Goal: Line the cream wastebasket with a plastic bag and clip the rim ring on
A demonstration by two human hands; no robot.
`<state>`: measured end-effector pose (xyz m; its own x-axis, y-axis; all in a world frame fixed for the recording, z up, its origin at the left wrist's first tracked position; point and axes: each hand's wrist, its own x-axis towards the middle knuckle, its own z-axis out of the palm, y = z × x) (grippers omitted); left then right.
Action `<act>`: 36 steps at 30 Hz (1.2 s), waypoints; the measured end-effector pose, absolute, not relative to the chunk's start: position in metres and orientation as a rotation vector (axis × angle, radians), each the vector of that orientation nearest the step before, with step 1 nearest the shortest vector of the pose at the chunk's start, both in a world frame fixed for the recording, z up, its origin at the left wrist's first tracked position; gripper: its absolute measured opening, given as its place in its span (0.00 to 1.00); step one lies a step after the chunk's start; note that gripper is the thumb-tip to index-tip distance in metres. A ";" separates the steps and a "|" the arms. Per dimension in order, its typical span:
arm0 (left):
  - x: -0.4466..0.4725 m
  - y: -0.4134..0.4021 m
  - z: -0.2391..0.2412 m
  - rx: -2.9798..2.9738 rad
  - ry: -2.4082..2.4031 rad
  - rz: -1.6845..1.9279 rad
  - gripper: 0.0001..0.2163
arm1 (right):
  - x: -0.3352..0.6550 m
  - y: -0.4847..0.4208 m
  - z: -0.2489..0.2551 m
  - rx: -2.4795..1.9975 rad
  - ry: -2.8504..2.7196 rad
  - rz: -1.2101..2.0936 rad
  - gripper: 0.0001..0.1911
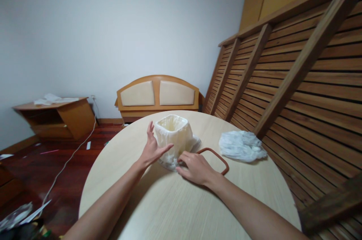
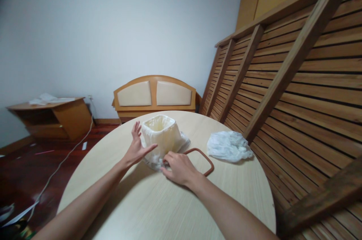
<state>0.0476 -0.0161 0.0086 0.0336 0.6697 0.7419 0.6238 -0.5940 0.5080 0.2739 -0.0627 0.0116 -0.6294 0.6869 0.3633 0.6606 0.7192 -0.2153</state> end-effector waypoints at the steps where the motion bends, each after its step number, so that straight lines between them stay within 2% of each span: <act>1: 0.045 -0.020 0.014 2.311 1.368 1.701 0.49 | 0.273 -0.063 0.010 -1.029 -2.503 0.115 0.07; 4: 0.041 -0.033 0.031 2.672 1.196 1.852 0.34 | 0.271 -0.062 0.006 -1.028 -2.510 0.184 0.02; 7: 0.045 -0.045 0.042 2.982 0.934 1.708 0.20 | 0.269 -0.059 0.006 -1.043 -2.406 0.269 0.02; 12: 0.064 -0.053 0.043 3.257 0.761 1.154 0.18 | 0.275 -0.061 0.024 -0.957 -2.050 0.465 0.05; 17: 0.065 -0.047 0.037 3.290 1.025 1.115 0.06 | 0.282 -0.065 0.038 -0.844 -1.863 0.495 0.09; 21: 0.051 -0.041 0.038 3.221 1.217 1.105 0.06 | 0.285 -0.064 0.034 -0.908 -1.783 0.648 0.11; 25: 0.037 -0.037 0.044 3.083 1.312 0.784 0.08 | 0.286 -0.062 0.031 -0.905 -1.747 0.831 0.13; 30: 0.018 -0.029 0.048 2.666 1.476 0.492 0.11 | 0.296 -0.063 0.043 -1.013 -1.959 0.545 0.12; 36: -0.008 -0.016 0.037 2.064 1.404 0.768 0.18 | 0.314 -0.048 0.042 -1.215 -2.293 0.231 0.23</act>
